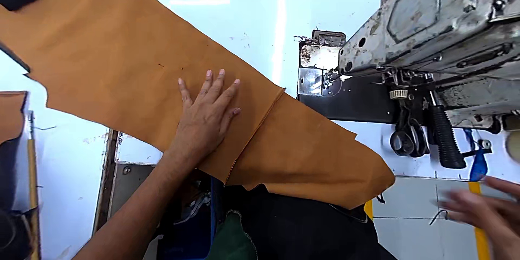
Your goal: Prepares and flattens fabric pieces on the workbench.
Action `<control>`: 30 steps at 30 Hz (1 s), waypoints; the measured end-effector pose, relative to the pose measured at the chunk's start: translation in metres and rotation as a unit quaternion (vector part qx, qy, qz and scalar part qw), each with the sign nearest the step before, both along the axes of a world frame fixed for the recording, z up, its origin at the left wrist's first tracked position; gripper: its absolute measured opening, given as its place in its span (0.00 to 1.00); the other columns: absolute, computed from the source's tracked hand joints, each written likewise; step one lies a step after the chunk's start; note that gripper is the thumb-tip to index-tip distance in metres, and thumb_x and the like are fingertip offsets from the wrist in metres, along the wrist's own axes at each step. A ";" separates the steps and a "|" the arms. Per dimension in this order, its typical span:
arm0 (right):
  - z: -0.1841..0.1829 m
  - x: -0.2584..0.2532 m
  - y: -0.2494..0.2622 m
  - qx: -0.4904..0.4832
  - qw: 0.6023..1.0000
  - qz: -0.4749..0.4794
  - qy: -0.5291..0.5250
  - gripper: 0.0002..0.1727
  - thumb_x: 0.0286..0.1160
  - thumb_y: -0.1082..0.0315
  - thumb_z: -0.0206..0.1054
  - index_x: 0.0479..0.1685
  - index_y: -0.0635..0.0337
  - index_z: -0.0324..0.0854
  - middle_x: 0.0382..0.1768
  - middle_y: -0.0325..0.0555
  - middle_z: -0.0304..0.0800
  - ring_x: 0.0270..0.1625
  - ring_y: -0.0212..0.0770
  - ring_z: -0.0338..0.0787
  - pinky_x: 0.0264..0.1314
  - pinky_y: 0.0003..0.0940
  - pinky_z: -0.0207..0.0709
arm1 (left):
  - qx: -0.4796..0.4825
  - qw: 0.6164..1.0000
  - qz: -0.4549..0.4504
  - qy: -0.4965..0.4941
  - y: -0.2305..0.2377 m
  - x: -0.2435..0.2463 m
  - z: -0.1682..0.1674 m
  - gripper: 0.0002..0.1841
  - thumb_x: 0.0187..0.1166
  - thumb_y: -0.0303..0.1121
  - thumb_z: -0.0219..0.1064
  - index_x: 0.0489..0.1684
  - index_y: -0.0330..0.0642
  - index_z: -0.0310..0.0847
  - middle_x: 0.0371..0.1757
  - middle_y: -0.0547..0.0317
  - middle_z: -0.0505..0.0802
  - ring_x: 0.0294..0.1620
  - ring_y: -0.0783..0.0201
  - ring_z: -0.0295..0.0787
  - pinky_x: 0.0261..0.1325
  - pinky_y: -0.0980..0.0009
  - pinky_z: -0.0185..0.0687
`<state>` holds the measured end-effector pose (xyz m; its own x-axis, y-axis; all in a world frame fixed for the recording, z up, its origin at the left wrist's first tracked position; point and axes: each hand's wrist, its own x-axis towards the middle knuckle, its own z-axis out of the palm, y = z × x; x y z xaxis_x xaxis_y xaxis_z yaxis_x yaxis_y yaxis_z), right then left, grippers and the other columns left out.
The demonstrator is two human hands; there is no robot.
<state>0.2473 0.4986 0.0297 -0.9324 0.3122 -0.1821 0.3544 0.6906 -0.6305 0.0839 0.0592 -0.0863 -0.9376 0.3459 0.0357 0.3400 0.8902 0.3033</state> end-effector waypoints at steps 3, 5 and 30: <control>-0.048 -0.086 -0.133 -0.254 0.957 0.123 0.062 0.08 0.76 0.69 0.71 0.50 0.60 0.87 0.34 0.40 0.95 0.30 0.39 0.95 0.32 0.37 0.94 | 0.048 0.998 -0.032 -0.002 0.022 0.006 0.001 0.26 0.94 0.49 0.44 0.89 0.58 0.69 0.92 0.57 0.69 0.96 0.47 0.51 0.89 0.22 0.31; -0.080 -0.129 -0.186 -0.334 0.932 0.141 0.012 0.05 0.78 0.71 0.71 0.46 0.63 0.87 0.33 0.43 0.96 0.30 0.39 0.96 0.33 0.35 0.95 | 0.035 0.998 -0.051 -0.022 0.027 0.006 -0.007 0.28 0.94 0.54 0.40 0.92 0.66 0.64 0.94 0.61 0.64 0.97 0.48 0.47 0.86 0.20 0.28; -0.101 -0.158 -0.217 -0.319 0.940 -0.003 -0.118 0.10 0.66 0.72 0.82 0.34 0.65 0.85 0.24 0.49 0.95 0.23 0.44 0.96 0.26 0.38 0.95 | 0.018 0.999 -0.027 -0.039 0.021 -0.018 -0.011 0.32 0.81 0.69 0.50 0.85 0.78 0.69 0.92 0.66 0.66 0.96 0.46 0.47 0.81 0.15 0.20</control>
